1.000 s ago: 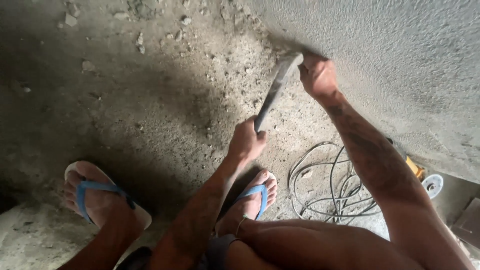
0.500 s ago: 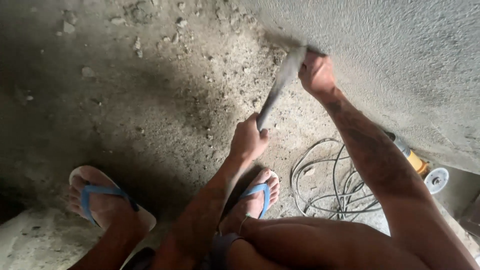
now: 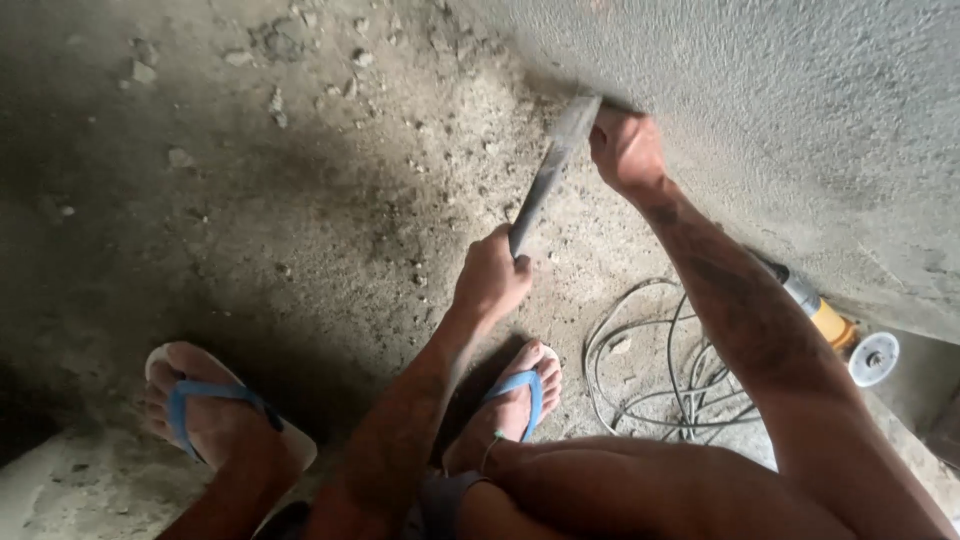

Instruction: The person uses a hammer and chisel to chip away at the base of a concrete wall, creating a groove along the floor-wall junction. They repeatedly strike the chisel and clear debris by hand. Another person is briefly visible nearby.

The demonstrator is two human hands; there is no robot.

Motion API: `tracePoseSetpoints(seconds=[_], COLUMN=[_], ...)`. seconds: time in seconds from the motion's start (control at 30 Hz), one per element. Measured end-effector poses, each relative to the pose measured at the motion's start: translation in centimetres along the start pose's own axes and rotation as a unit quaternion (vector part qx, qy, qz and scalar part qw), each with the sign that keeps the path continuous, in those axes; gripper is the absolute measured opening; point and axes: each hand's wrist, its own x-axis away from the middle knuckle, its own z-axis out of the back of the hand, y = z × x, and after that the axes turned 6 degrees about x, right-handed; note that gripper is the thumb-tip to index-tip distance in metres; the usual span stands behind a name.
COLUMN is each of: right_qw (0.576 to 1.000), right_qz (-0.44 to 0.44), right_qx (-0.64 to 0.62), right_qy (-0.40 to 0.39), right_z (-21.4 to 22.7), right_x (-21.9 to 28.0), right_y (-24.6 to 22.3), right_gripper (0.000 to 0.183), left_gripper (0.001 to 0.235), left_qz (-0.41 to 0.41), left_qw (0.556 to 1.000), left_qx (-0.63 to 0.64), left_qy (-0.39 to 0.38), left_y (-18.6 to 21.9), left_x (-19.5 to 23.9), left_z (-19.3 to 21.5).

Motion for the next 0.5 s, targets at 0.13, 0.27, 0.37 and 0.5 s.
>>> tracePoseSetpoints(seconds=[0.13, 0.27, 0.37, 0.5], right_qw=[0.946, 0.935, 0.935, 0.958], right_qz=[-0.115, -0.119, -0.146, -0.118], right_qx=[-0.302, -0.335, -0.322, -0.258], right_qy=[-0.033, 0.015, 0.025, 0.032], right_z=[-4.7, 4.9, 6.2, 5.3], right_x=[1.8, 0.1, 0.0, 0.3], right_y=[0.1, -1.2, -1.5, -1.1], right_gripper=[0.025, 0.015, 0.02, 0.021], left_gripper=[0.048, 0.027, 0.025, 0.022], left_qz=[0.103, 0.047, 0.04, 0.013], left_qw=[0.988, 0.995, 0.994, 0.992], left_qx=[-0.083, -0.055, -0.07, -0.074], left_qy=[-0.079, -0.073, -0.078, -0.097], left_y=[2.9, 1.1, 1.3, 0.6], left_x=[0.8, 0.9, 0.4, 0.2], left_z=[2.7, 3.1, 3.6, 3.2])
